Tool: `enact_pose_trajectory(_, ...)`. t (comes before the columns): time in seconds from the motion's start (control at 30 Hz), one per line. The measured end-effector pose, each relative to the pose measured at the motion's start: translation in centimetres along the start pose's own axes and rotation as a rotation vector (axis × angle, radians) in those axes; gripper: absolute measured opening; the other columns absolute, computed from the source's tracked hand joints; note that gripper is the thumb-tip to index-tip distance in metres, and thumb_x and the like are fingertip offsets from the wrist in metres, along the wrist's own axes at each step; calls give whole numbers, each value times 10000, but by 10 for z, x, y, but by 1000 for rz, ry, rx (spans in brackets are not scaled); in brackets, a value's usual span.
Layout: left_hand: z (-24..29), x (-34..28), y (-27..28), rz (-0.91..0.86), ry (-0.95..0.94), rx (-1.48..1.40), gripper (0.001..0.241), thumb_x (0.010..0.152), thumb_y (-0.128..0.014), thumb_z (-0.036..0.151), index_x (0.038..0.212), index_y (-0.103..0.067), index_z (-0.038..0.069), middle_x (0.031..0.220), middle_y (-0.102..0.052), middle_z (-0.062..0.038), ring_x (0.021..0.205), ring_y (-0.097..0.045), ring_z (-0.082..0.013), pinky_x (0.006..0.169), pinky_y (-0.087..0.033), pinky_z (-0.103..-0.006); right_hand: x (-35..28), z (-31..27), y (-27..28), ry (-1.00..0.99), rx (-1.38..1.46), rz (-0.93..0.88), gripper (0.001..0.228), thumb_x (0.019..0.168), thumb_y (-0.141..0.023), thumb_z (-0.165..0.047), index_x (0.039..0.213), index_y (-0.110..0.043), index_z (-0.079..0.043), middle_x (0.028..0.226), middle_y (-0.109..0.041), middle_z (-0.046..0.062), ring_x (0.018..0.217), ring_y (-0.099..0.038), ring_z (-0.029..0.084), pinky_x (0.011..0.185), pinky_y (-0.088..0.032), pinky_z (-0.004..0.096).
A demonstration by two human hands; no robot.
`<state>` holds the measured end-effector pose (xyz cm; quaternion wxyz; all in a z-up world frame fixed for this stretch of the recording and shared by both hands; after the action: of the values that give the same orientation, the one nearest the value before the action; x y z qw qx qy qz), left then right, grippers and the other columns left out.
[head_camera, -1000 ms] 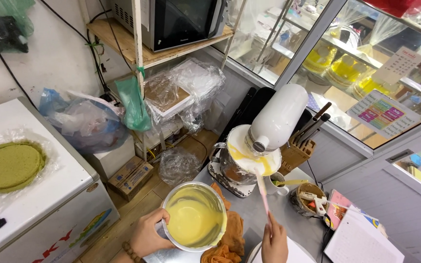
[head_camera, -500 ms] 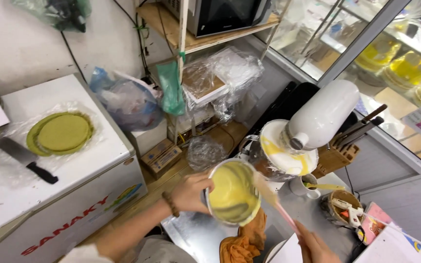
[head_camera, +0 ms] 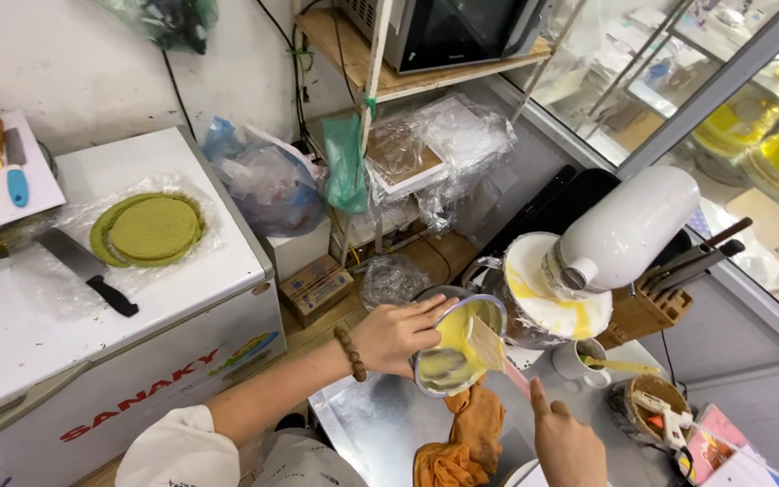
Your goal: Preparing cake batter by mixing ingredients in a bowl and pouring the mixture into a stand mixer.
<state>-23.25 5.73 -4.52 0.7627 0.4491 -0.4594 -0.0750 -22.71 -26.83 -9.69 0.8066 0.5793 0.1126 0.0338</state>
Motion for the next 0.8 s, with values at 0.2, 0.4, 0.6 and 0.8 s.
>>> enact_pose_trajectory(0.2,3,7,-7,24,-28,14,448,748,-836,489,930,-664,118,1547,-520,-148,1422,-529,-300,950,-597,-412,12,9,-74,-93,239,-120,420,1003,-538,-357,1421,-523,-396,969,-748,51,827,-782,296,784,-618,477)
enact_pose_trajectory(0.4,6,14,-12,44,-73,24,341,788,-812,380,919,-663,101,1562,-496,-164,1428,-516,-326,1040,-559,-473,25,-3,-177,95,1138,-356,421,1009,-644,-237,1412,-702,-130,679,-636,59,538,-547,131,477,-467,327)
enact_pose_trajectory(0.6,-10,9,-41,108,-49,47,276,834,-819,294,937,-651,101,1593,-481,-168,1471,-505,-319,1061,-576,-448,-1,-56,-130,-144,2371,-896,403,994,-493,-149,1377,-602,-87,565,-441,15,355,-290,57,278,-200,222)
enact_pose_trajectory(0.8,-35,-5,-60,120,149,20,448,812,-837,503,878,-606,125,1543,-503,-207,1430,-499,-367,877,-619,-374,26,-11,-127,-47,2255,-395,438,1013,-468,-143,1412,-583,-5,573,-451,26,352,-303,95,271,-226,270)
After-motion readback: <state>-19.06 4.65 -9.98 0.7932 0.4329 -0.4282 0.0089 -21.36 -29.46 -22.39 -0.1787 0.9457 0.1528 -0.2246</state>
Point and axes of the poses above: each hand's wrist, its own x-axis towards the middle knuckle, its own y-axis out of the back of the hand, z = x × y, the point moved 4 cm from there along x, towards the middle knuckle
